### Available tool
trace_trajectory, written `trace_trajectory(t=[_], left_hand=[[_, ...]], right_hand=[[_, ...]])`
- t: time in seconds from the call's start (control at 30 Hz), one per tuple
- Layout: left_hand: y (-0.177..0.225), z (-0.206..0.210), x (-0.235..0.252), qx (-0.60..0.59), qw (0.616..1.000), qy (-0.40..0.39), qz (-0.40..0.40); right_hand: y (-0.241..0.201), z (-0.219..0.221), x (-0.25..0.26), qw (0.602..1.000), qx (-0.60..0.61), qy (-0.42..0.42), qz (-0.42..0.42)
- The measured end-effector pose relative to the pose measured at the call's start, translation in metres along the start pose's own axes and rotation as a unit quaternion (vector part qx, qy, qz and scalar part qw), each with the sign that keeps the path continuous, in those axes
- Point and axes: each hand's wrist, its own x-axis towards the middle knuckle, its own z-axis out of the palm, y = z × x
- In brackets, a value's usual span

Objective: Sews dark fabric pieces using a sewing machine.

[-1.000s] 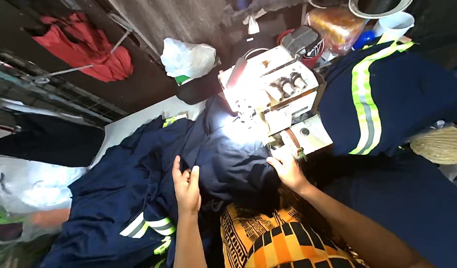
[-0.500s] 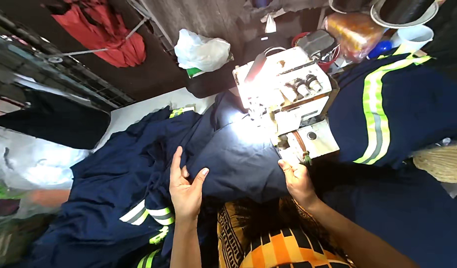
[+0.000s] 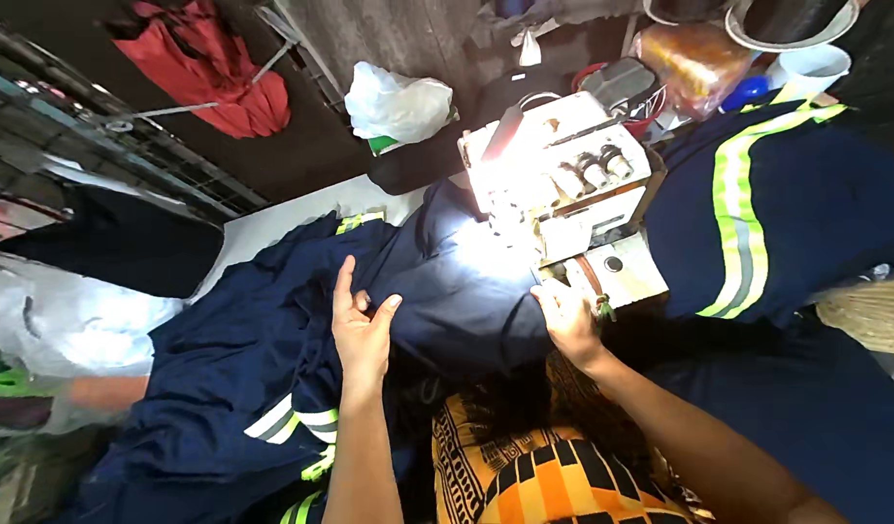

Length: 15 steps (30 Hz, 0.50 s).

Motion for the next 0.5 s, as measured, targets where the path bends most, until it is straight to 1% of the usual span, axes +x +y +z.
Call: trace_trajectory(t=[0.17,0.27,0.3,0.37,0.43,0.5], left_hand=[[-0.008,0.006,0.031,-0.037,0.999,0.015,-0.032],[-0.017,0.012,0.034,-0.068,0.996,0.042,-0.049],[-0.018,0.013,0.029,-0.070,0.994,0.043,-0.067],[-0.010,0.013,0.008,-0.039,0.991,0.008,-0.124],[0.000,0.011,-0.021,0.030,0.982,-0.053,-0.176],[0.005,0.011,-0.047,0.105,0.974,-0.075,-0.186]], right_hand=[[-0.006,0.007,0.021,0.999,-0.023,0.002,-0.033],[-0.004,0.012,0.025,0.998,-0.029,0.006,-0.046],[-0.003,0.011,0.024,0.999,-0.024,0.002,-0.035],[-0.002,0.008,0.020,0.999,-0.005,-0.028,0.019],[0.002,0.003,0.009,0.993,0.046,-0.081,0.078],[0.009,-0.004,-0.012,0.980,0.090,-0.137,0.112]])
